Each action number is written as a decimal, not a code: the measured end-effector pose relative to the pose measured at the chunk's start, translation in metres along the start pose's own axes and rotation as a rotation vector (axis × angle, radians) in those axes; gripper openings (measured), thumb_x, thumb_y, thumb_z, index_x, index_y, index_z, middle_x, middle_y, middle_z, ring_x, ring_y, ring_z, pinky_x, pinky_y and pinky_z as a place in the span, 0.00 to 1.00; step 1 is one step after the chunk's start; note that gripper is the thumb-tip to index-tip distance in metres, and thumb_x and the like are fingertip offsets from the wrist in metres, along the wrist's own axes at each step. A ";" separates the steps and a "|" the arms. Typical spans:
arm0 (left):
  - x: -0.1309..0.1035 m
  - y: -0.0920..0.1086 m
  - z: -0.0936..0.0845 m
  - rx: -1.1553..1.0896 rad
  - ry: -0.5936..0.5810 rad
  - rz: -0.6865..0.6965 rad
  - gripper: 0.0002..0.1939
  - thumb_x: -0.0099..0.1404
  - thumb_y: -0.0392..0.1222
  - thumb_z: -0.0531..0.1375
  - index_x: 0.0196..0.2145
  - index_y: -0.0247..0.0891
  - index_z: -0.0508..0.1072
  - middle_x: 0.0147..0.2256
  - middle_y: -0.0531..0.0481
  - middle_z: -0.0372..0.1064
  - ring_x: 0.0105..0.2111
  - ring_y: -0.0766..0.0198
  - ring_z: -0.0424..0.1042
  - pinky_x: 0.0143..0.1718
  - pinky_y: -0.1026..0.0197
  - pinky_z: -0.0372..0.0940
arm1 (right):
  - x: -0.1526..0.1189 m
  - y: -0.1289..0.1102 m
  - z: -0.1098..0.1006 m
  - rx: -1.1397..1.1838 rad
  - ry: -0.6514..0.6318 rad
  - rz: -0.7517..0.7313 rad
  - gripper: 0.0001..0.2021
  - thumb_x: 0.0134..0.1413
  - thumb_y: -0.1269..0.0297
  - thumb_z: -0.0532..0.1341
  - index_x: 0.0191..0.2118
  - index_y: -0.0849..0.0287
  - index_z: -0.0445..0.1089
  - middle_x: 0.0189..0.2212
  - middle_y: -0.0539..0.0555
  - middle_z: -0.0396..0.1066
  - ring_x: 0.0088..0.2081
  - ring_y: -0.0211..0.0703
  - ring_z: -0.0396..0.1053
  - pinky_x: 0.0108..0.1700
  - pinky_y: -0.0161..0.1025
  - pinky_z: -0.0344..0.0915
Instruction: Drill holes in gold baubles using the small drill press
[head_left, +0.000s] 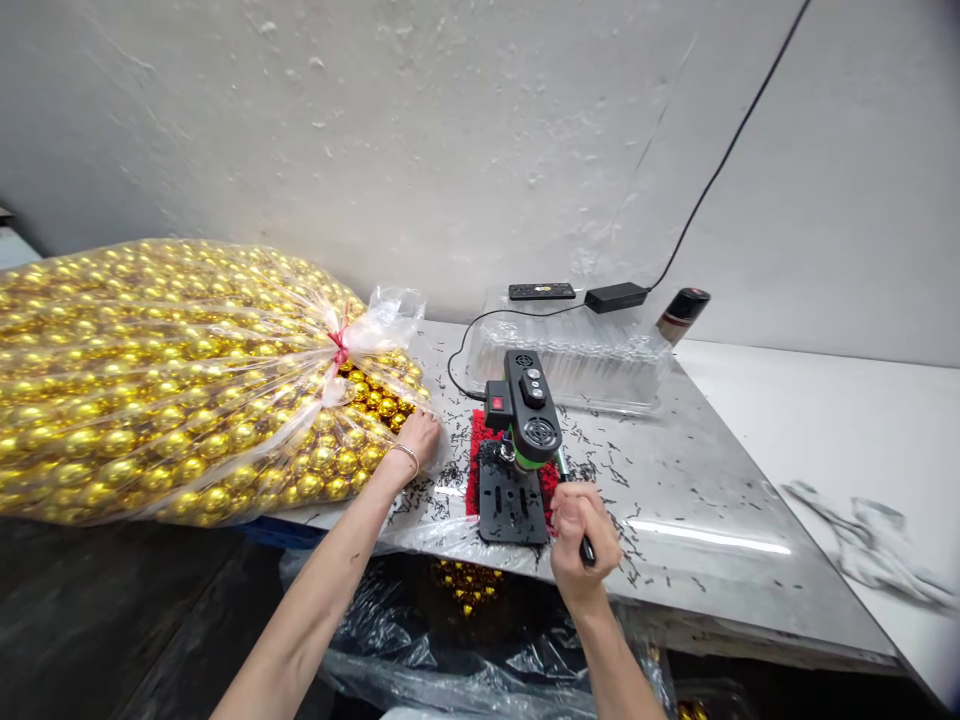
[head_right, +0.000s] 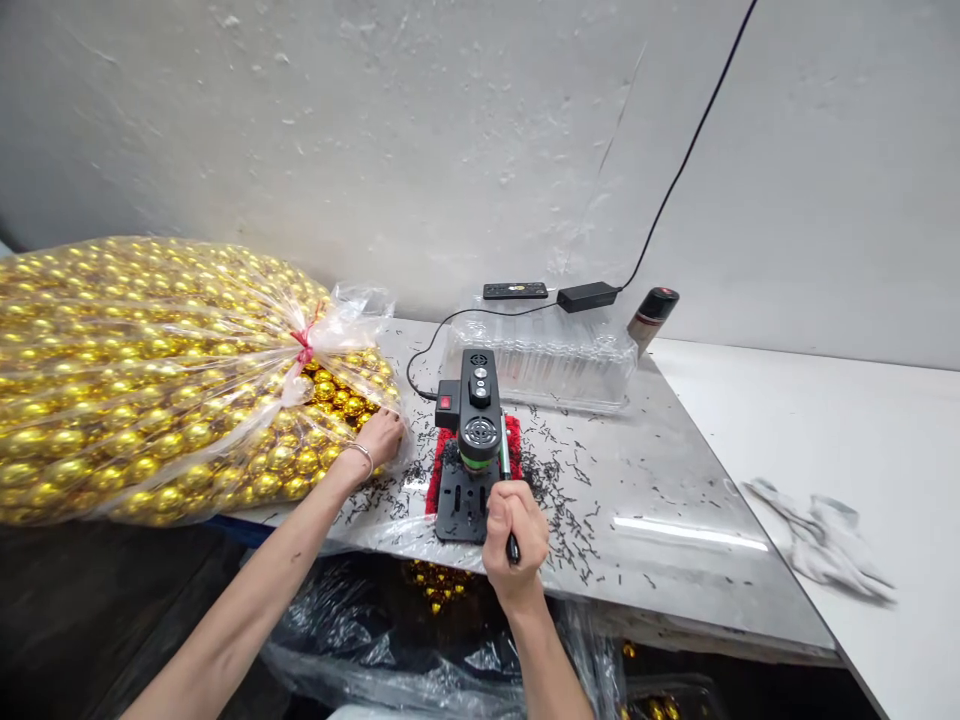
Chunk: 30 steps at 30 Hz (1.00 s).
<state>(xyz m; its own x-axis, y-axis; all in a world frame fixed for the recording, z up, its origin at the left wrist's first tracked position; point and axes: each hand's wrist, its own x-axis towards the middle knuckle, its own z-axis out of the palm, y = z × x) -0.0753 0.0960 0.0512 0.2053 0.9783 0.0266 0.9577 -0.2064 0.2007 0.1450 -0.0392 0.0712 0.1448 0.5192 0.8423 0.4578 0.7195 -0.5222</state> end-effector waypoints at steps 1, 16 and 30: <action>-0.002 0.001 -0.002 -0.006 0.004 0.002 0.10 0.66 0.37 0.61 0.44 0.31 0.73 0.48 0.40 0.71 0.48 0.55 0.70 0.52 0.48 0.66 | 0.000 0.000 0.000 -0.004 0.000 -0.002 0.14 0.59 0.80 0.51 0.25 0.57 0.58 0.24 0.49 0.61 0.27 0.36 0.61 0.28 0.36 0.56; -0.108 0.054 0.034 -1.737 0.163 -0.387 0.30 0.52 0.56 0.70 0.47 0.36 0.75 0.40 0.46 0.76 0.38 0.61 0.73 0.39 0.61 0.66 | -0.003 0.002 0.001 -0.020 0.021 0.015 0.14 0.60 0.77 0.51 0.24 0.57 0.58 0.22 0.48 0.60 0.27 0.36 0.62 0.27 0.36 0.57; -0.088 0.088 0.079 -0.832 0.278 -0.056 0.17 0.62 0.47 0.63 0.48 0.43 0.77 0.40 0.45 0.73 0.44 0.54 0.70 0.48 0.50 0.64 | 0.001 -0.001 -0.003 -0.048 -0.037 -0.004 0.11 0.60 0.76 0.52 0.27 0.56 0.59 0.24 0.49 0.62 0.27 0.37 0.63 0.29 0.36 0.61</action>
<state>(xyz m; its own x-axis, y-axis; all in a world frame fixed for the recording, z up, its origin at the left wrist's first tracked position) 0.0065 -0.0094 -0.0106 0.0024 0.9775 0.2111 0.4850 -0.1857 0.8546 0.1472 -0.0409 0.0725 0.1108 0.5340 0.8382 0.5001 0.6989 -0.5114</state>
